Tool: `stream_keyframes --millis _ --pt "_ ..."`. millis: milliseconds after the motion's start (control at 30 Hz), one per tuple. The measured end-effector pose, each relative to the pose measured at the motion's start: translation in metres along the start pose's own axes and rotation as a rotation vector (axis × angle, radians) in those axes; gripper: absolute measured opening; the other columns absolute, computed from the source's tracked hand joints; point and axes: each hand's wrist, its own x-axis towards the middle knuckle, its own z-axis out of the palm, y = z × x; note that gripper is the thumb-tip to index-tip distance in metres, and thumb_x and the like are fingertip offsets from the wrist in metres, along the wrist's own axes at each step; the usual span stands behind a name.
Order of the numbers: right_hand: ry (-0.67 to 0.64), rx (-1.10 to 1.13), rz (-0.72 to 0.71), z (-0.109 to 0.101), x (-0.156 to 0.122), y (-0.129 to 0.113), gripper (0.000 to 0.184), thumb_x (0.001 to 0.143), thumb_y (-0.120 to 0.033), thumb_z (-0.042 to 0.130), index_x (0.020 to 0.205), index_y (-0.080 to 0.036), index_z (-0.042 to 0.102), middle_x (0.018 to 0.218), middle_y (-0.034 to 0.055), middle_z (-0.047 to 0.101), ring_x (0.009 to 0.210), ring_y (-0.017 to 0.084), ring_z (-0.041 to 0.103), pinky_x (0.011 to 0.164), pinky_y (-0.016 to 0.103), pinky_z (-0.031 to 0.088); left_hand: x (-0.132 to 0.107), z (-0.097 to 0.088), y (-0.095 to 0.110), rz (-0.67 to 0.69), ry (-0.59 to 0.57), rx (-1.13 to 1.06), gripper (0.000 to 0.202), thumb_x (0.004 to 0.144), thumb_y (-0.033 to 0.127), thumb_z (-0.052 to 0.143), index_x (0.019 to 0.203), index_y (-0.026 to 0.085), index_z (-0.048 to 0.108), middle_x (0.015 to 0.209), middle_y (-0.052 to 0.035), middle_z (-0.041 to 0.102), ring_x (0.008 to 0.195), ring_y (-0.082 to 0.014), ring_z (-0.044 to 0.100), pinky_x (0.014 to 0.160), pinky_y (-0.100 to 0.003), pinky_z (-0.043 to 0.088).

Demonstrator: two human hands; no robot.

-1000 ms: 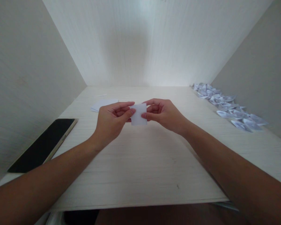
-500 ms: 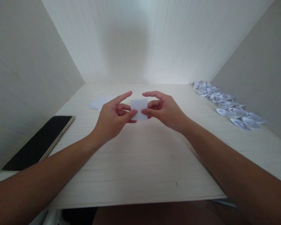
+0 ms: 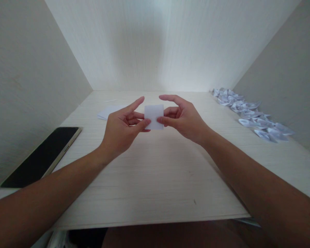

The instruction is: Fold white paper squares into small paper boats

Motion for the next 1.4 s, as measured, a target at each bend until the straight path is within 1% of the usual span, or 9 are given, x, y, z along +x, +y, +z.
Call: stream_keyframes --millis 200,600,733,900,1033,1167,1267,1333,1400 --pt "0.001 0.001 -0.006 0.0002 0.0002 0.0008 0.068 0.073 -0.021 0.086 0.135 -0.021 0.058 0.074 -0.0050 0.072 0.067 0.016 0.069 0.064 0.031 0.052 0.0007 0.0002 0.0016 -0.051 0.016 -0.010 0.088 0.065 0.020 0.097 0.147 0.023 0.067 0.077 0.0006 0.081 0.073 -0.0218 0.080 0.074 -0.038 0.072" --pt "0.004 -0.001 -0.011 -0.0006 0.0012 0.0011 0.063 0.074 -0.023 0.088 0.131 -0.020 0.062 0.076 -0.0030 0.073 0.068 0.016 0.069 0.062 0.031 0.053 0.0004 -0.0017 -0.0022 0.016 -0.034 0.000 0.066 0.072 0.033 0.095 0.134 0.019 0.076 0.088 -0.0028 0.083 0.079 -0.0227 0.081 0.075 -0.040 0.073" --pt "0.001 0.010 -0.011 0.0000 0.0013 0.0006 0.062 0.073 -0.023 0.088 0.129 -0.020 0.063 0.075 -0.0039 0.072 0.066 0.015 0.068 0.061 0.030 0.052 0.0015 -0.0020 -0.0031 0.058 0.012 0.012 0.058 0.072 0.036 0.096 0.125 0.017 0.080 0.093 -0.0055 0.084 0.079 -0.0222 0.080 0.074 -0.041 0.073" --pt "-0.019 0.055 0.014 0.0031 -0.0001 -0.0016 0.061 0.074 -0.023 0.089 0.129 -0.018 0.061 0.077 -0.0019 0.075 0.070 0.015 0.070 0.065 0.030 0.053 0.0020 -0.0009 -0.0001 0.046 0.044 -0.002 0.050 0.070 0.033 0.097 0.114 0.016 0.083 0.088 -0.0056 0.083 0.077 -0.0203 0.079 0.070 -0.035 0.071" --pt "-0.035 0.110 0.067 0.0043 -0.0018 -0.0017 0.062 0.076 -0.027 0.091 0.130 -0.020 0.061 0.084 0.0004 0.077 0.078 0.019 0.074 0.071 0.033 0.058 0.0021 -0.0005 0.0003 0.000 -0.015 -0.039 0.050 0.066 0.032 0.099 0.110 0.015 0.083 0.084 -0.0051 0.082 0.075 -0.0207 0.078 0.070 -0.036 0.069" --pt "-0.012 0.091 0.063 0.0021 -0.0020 -0.0024 0.066 0.075 -0.029 0.093 0.132 -0.019 0.061 0.082 -0.0001 0.077 0.076 0.019 0.074 0.070 0.033 0.058 0.0016 -0.0017 -0.0017 -0.074 -0.156 -0.073 0.048 0.066 0.031 0.099 0.108 0.016 0.081 0.077 -0.0029 0.081 0.073 -0.0206 0.078 0.071 -0.036 0.069" --pt "-0.023 0.032 0.033 0.0016 -0.0018 -0.0033 0.063 0.077 -0.027 0.090 0.132 -0.018 0.062 0.080 0.0001 0.077 0.073 0.018 0.073 0.068 0.032 0.057 0.0011 -0.0029 -0.0042 -0.123 -0.255 -0.067 0.040 0.068 0.032 0.098 0.101 0.016 0.082 0.082 -0.0055 0.082 0.074 -0.0200 0.077 0.068 -0.032 0.066" --pt "-0.050 -0.012 0.006 0.0024 -0.0022 -0.0037 0.060 0.079 -0.027 0.086 0.134 -0.017 0.062 0.080 0.0003 0.077 0.072 0.017 0.072 0.066 0.032 0.056 0.0009 -0.0033 -0.0053 -0.146 -0.281 -0.083 0.035 0.071 0.032 0.097 0.098 0.016 0.082 0.086 -0.0068 0.083 0.075 -0.0186 0.077 0.068 -0.030 0.065" --pt "-0.058 -0.065 -0.045 0.0035 -0.0033 -0.0038 0.063 0.080 -0.028 0.085 0.138 -0.016 0.061 0.079 -0.0007 0.075 0.070 0.017 0.070 0.064 0.031 0.055 0.0013 -0.0031 -0.0050 -0.179 -0.253 -0.132 0.028 0.073 0.030 0.096 0.093 0.015 0.082 0.083 -0.0065 0.082 0.073 -0.0164 0.076 0.069 -0.028 0.065"
